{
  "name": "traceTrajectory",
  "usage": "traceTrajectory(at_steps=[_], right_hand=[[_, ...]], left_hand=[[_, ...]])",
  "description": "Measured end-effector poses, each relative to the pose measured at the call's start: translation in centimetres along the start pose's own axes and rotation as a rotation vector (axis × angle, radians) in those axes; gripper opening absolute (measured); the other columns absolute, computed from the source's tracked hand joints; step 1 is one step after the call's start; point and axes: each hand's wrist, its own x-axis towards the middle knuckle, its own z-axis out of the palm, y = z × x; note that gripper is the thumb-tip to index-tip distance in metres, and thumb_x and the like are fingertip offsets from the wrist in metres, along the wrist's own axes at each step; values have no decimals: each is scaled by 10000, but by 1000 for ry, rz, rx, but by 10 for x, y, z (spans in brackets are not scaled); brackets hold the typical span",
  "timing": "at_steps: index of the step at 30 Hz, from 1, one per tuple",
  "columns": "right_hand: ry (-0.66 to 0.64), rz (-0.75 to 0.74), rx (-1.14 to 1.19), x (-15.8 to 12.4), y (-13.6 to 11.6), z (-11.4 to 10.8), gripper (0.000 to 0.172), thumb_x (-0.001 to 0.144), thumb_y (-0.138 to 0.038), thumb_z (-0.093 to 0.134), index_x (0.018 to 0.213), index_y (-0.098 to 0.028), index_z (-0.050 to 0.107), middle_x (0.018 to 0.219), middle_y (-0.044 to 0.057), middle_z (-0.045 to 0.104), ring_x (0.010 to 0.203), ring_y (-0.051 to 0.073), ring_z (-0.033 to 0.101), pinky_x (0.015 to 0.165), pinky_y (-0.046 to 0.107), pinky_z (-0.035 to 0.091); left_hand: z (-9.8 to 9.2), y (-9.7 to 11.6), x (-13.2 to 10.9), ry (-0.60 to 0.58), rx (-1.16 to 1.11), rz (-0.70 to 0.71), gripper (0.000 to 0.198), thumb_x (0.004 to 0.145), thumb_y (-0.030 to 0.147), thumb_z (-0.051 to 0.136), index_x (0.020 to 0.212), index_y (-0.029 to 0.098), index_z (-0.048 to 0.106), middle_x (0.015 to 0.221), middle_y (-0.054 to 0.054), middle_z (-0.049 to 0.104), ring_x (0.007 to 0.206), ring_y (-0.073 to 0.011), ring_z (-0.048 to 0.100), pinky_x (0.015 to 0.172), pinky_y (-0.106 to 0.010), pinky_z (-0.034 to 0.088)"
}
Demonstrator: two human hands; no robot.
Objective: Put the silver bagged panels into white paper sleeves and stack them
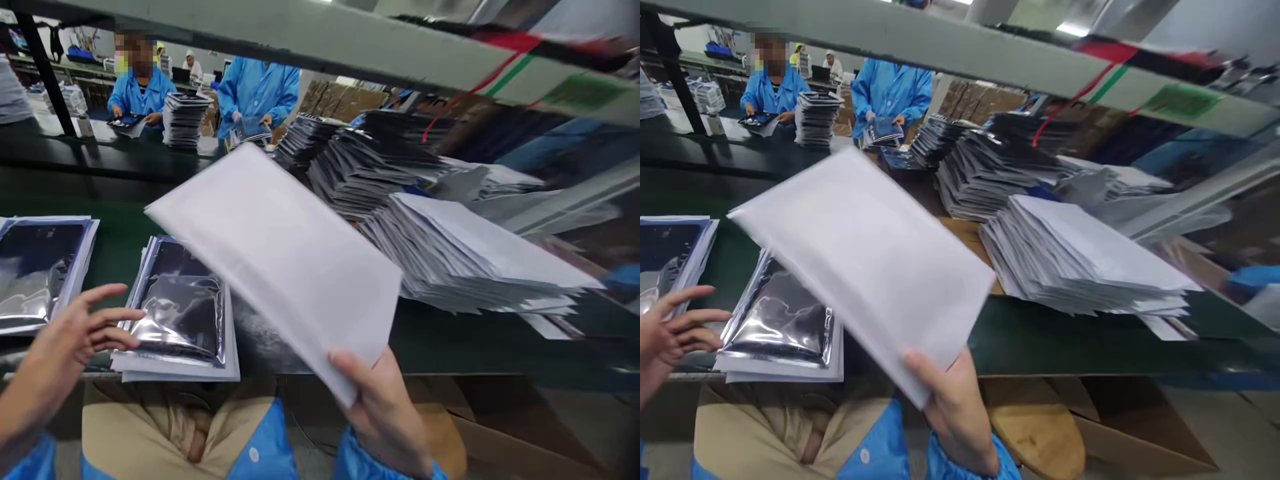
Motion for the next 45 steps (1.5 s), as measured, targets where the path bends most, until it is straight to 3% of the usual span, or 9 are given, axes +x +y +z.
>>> traceTrajectory(at_steps=[2,5,11,20,26,31,36,41,45], right_hand=[[202,-154,45,38,3,2,685,497,-260,851,1136,-184,616,1020,84,722,1026,278,648,946,432,499],[265,-180,132,98,21,4,569,507,-198,828,1041,-170,635,1079,52,701,1125,229,597,1032,352,439],[270,-50,120,147,57,-9,430,485,-176,838,876,-158,662,964,45,727,1124,251,602,1015,359,472],[290,-85,154,137,68,-8,463,510,-196,845,932,-169,656,1062,40,713,1167,217,579,1003,324,486],[296,-64,201,135,58,-9,434,510,-193,842,897,-187,647,1083,38,701,1183,210,564,991,290,492],[53,222,213,76,51,-8,400,632,-381,793,962,-200,657,1163,106,671,1104,261,621,945,384,532],[-212,173,-156,18,81,11,403,715,-441,738,1039,-223,637,1084,100,690,967,238,647,882,413,523],[-291,133,-223,33,104,42,451,664,-449,751,1018,-208,608,929,52,663,797,183,618,708,330,527],[-334,158,-143,37,97,49,444,687,-487,717,986,-204,550,679,-43,566,574,128,551,537,259,471]], left_hand=[[17,2,10,-122,66,4,705,528,695,704,1061,235,666,951,-100,730,787,-300,685,706,-388,574],[23,-9,12,-118,225,-56,606,466,690,722,890,258,731,875,-95,740,834,-318,688,755,-348,568],[2,-47,26,310,185,15,671,494,688,689,985,238,603,1003,-73,679,951,-279,637,851,-345,525],[2,-76,49,96,537,101,480,710,653,539,896,217,613,755,-41,648,679,-207,614,584,-270,481],[2,-71,60,59,636,215,427,732,620,520,782,213,638,827,-67,637,736,-225,586,725,-322,482],[11,-59,55,93,530,229,406,739,599,509,787,211,620,916,-82,629,872,-251,588,787,-330,475],[20,-33,44,-20,219,-4,446,668,635,615,828,221,573,794,-28,652,690,-200,614,593,-271,486],[19,-11,42,-268,-197,-324,847,579,387,819,1314,273,416,872,-47,713,756,-275,696,646,-354,553],[16,-15,34,-331,-215,-325,731,614,356,814,1271,223,523,897,-82,736,837,-298,700,703,-365,566]])
